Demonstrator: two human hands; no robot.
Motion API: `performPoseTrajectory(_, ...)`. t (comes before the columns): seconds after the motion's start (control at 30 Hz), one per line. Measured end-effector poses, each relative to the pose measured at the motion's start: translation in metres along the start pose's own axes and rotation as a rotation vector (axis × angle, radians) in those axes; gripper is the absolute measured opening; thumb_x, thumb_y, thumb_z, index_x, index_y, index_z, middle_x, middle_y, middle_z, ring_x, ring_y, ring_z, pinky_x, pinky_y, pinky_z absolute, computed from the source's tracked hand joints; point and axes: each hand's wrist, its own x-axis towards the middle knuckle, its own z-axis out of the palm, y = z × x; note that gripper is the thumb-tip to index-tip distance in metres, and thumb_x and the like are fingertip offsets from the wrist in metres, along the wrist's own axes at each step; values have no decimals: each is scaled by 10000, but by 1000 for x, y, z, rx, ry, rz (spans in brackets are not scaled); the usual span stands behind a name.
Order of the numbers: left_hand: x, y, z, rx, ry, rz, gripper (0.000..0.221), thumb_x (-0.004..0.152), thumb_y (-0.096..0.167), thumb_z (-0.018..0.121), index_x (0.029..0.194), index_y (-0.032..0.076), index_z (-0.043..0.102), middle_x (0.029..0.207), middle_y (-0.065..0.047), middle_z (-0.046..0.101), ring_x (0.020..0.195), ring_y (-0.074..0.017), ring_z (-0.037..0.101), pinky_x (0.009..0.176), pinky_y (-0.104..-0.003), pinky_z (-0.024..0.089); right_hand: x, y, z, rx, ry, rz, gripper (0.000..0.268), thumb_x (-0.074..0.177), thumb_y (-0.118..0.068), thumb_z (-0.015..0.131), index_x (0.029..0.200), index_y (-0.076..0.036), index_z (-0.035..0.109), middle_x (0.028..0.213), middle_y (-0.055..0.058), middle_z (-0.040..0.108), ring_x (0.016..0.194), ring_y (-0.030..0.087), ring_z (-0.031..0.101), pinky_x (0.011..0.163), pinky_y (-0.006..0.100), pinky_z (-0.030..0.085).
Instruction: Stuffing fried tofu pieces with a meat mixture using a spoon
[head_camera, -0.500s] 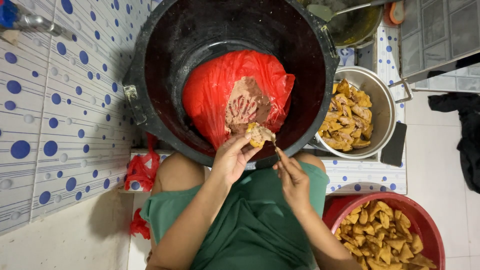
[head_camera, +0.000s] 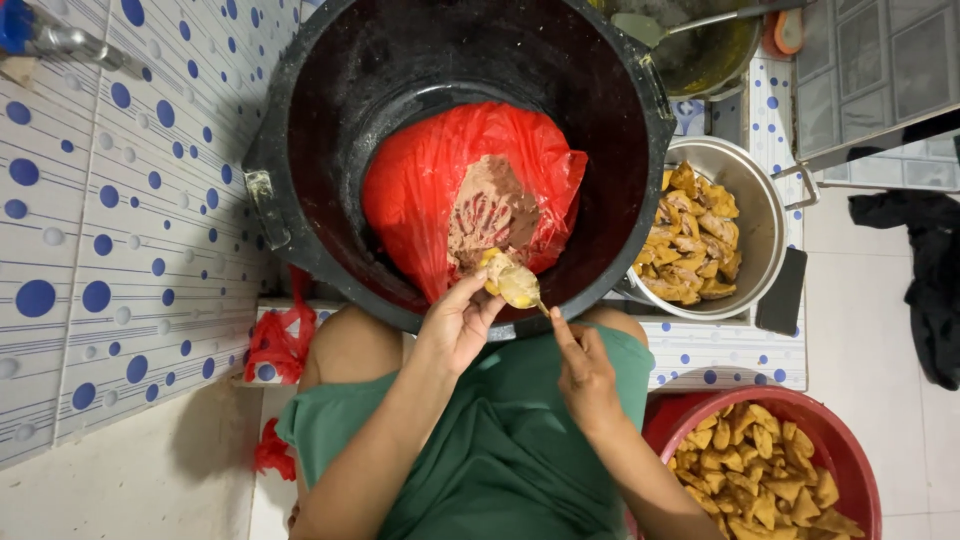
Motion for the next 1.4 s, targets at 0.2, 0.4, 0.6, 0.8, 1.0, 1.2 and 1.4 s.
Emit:
performPoseTrajectory(0.2,-7,19,23,-34,-36,133,135,948,22,704,1062,-50,704,1032,-175,703,998,-303,714,991,-502,599,23,8,-25,-89,-8,-10,551,988,55,502,1471,-183,622,923,120,606,807,342,663,719,438,552)
performPoseTrajectory(0.4,47,9,-40,341,-154,265,170,945,77,729,1100,10,712,1018,-151,749,1001,-256,734,1001,-520,589,74,-26,-65,439,-104,302,316,984,20,590,1241,-74,748,695,51,754,542,113,575,562,268,494)
performPoseTrajectory(0.6,34,3,-32,450,-303,228,205,925,3,735,1130,4,736,1045,-147,743,930,-259,736,832,-481,656,90,-43,-82,374,-240,295,238,912,5,685,1079,-95,822,623,27,757,515,73,576,494,227,464)
performPoseTrajectory(0.8,47,-4,-59,564,-367,123,252,861,-76,757,1111,-57,730,983,-138,726,858,-230,740,738,-371,676,90,-44,-88,286,-261,249,328,887,89,647,1120,-81,804,652,75,752,633,193,719,672,324,586)
performPoseTrajectory(1.0,40,-4,-48,561,-360,92,259,880,-50,755,1136,-73,723,984,-166,731,887,-290,752,784,-434,667,87,-46,-84,123,-148,197,336,913,110,608,1182,-16,765,683,120,723,693,255,727,728,380,595)
performPoseTrajectory(1.2,43,1,-46,551,-324,123,302,887,-51,754,1186,-52,717,1010,-154,738,899,-283,755,810,-439,662,90,-62,-93,248,-258,313,351,868,67,655,1143,-100,797,626,62,732,655,212,728,705,373,616)
performPoseTrajectory(1.4,42,-9,-45,524,-286,181,327,860,-65,773,1183,-56,722,1021,-146,732,903,-266,750,810,-418,663,63,-49,-86,201,-362,364,357,846,67,653,1108,-115,812,617,75,745,641,243,750,668,390,621)
